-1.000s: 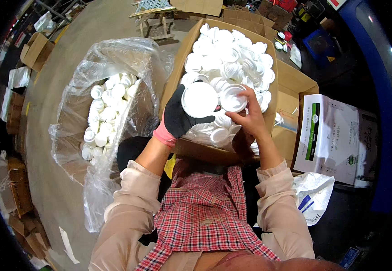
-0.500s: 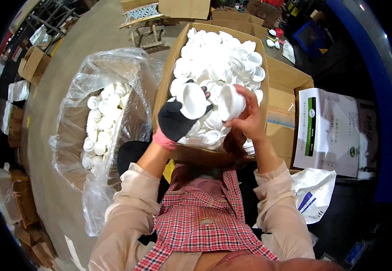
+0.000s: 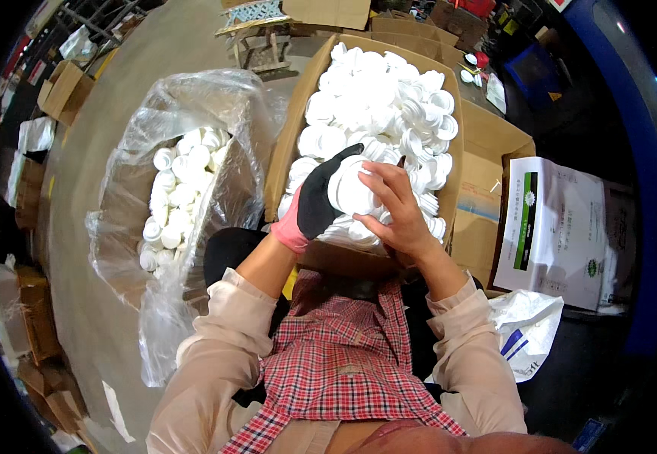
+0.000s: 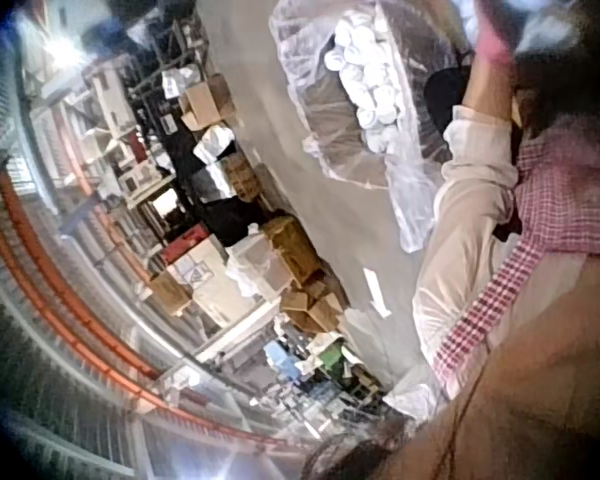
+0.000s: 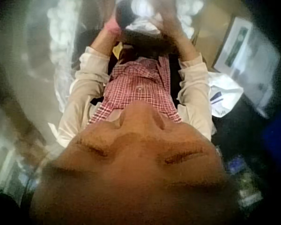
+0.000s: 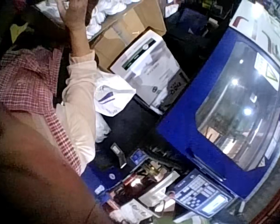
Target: The person picks up white plastic caps and lids from a cardboard box and snaps them together one by one. They handle the items with gloved hands, repeatedly picking, aligning, and pressing the two parts together before placing the assembled unit back into the box.
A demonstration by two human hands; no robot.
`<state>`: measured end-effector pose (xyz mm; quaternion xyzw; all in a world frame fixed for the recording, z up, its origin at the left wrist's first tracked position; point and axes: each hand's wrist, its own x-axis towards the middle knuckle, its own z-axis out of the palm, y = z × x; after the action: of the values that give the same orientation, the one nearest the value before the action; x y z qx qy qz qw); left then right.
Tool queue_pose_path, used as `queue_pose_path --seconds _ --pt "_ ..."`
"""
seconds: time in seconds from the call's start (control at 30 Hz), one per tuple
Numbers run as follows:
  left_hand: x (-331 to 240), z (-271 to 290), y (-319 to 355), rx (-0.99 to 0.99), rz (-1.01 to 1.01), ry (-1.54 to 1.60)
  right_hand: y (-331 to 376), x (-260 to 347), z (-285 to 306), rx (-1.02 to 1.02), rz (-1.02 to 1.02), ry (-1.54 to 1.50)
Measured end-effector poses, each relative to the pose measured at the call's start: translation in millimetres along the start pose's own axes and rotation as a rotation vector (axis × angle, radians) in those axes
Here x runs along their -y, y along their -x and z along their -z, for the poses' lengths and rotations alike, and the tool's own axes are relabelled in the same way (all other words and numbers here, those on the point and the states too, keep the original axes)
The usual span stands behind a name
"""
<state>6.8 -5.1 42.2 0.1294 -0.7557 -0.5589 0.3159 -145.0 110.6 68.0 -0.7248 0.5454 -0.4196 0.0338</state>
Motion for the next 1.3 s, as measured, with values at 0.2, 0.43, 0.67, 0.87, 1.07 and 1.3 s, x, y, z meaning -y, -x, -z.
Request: queue_pose_path --seconds 0.2,0.43,0.67,0.87,1.07,1.3 --pt "-2.3 -5.4 4.8 -0.102 -0.034 0.125 -4.9 12.5 -7.0 -0.129 -0.075 -0.035" --pt "-14.4 -5.1 5.2 -0.078 -0.058 0.168 -6.4 13.2 -13.0 -0.143 -0.101 -0.017" --pt "-12.4 -3.8 6.8 -0.074 -0.054 0.197 -7.9 14.7 -11.7 -0.142 -0.063 0.015" --pt "-8.9 -4.9 6.2 -0.07 -0.04 0.181 -7.8 14.8 -9.9 -0.132 -0.057 0.033" --pt "-22.1 -6.6 7.2 -0.08 0.002 0.202 -6.5 14.7 -10.6 -0.121 -0.077 0.022" --pt "-32.0 -11.8 2.2 0.03 0.27 0.556 -4.1 4.2 -14.5 -0.34 -0.507 -0.617"
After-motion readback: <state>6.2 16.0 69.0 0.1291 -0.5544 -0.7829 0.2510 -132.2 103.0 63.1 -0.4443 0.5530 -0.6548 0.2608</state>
